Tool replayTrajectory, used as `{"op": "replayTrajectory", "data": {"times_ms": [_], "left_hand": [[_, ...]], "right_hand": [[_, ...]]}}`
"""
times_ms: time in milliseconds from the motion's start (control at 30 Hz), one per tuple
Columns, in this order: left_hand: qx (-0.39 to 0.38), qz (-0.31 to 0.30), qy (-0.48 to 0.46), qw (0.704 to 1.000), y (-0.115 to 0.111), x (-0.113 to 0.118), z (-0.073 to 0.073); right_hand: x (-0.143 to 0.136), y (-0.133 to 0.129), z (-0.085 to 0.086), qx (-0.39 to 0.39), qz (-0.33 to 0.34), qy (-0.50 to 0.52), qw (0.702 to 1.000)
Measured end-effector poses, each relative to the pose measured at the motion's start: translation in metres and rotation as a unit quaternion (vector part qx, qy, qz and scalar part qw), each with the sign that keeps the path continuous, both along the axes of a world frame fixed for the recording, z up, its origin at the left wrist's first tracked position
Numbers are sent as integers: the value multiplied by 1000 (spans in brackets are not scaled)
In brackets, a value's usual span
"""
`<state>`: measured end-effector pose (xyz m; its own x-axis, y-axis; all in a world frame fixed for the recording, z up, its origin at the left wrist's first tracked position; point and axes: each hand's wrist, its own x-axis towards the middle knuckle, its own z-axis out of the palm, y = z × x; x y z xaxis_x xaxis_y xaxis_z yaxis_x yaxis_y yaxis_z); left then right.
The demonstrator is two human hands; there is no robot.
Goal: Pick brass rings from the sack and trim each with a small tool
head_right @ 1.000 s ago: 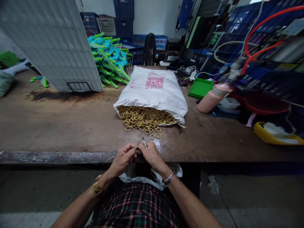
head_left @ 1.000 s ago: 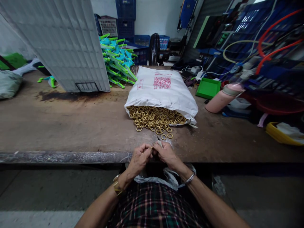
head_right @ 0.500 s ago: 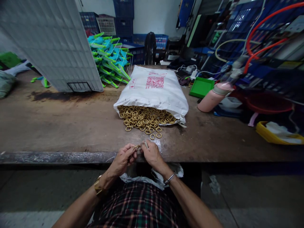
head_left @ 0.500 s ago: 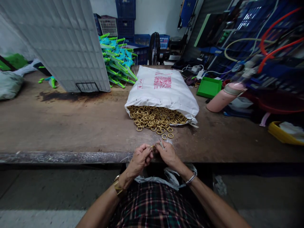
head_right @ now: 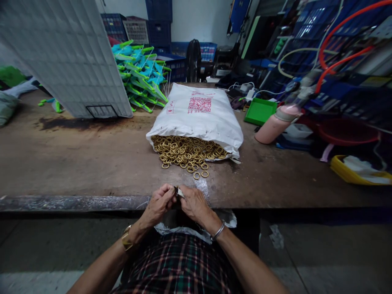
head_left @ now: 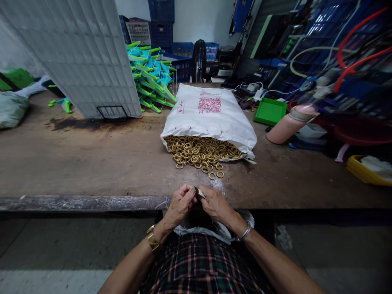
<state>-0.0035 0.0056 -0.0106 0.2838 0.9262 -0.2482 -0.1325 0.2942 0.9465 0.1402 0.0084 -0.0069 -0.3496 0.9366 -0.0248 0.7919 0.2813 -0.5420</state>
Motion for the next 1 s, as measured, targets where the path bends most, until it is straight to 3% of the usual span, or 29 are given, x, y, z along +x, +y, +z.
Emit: {"op": "replayTrajectory", "data": {"times_ms": [367, 500, 600, 700, 833, 1000], "left_hand": [[46, 5, 48, 998, 0, -3, -3], [81, -17, 52, 995, -10, -4, 8], [65, -53, 12, 996, -16, -4, 22], [-15, -51, -77, 996, -15, -5, 28], [-79, -19, -168, 983, -9, -7, 23], [-95, -17, -189, 977, -8, -6, 17]], "right_hand": [[-1, -1, 1, -2, 14, -30, 999], [0, 3, 2, -33, 12, -37, 999], [2, 7, 2, -30, -13, -61, 998], [7, 12, 1, 11, -71, -101, 992], [21, 23, -3, 81, -192, -147, 967], [31, 34, -7, 71, -211, -176, 959]]}}
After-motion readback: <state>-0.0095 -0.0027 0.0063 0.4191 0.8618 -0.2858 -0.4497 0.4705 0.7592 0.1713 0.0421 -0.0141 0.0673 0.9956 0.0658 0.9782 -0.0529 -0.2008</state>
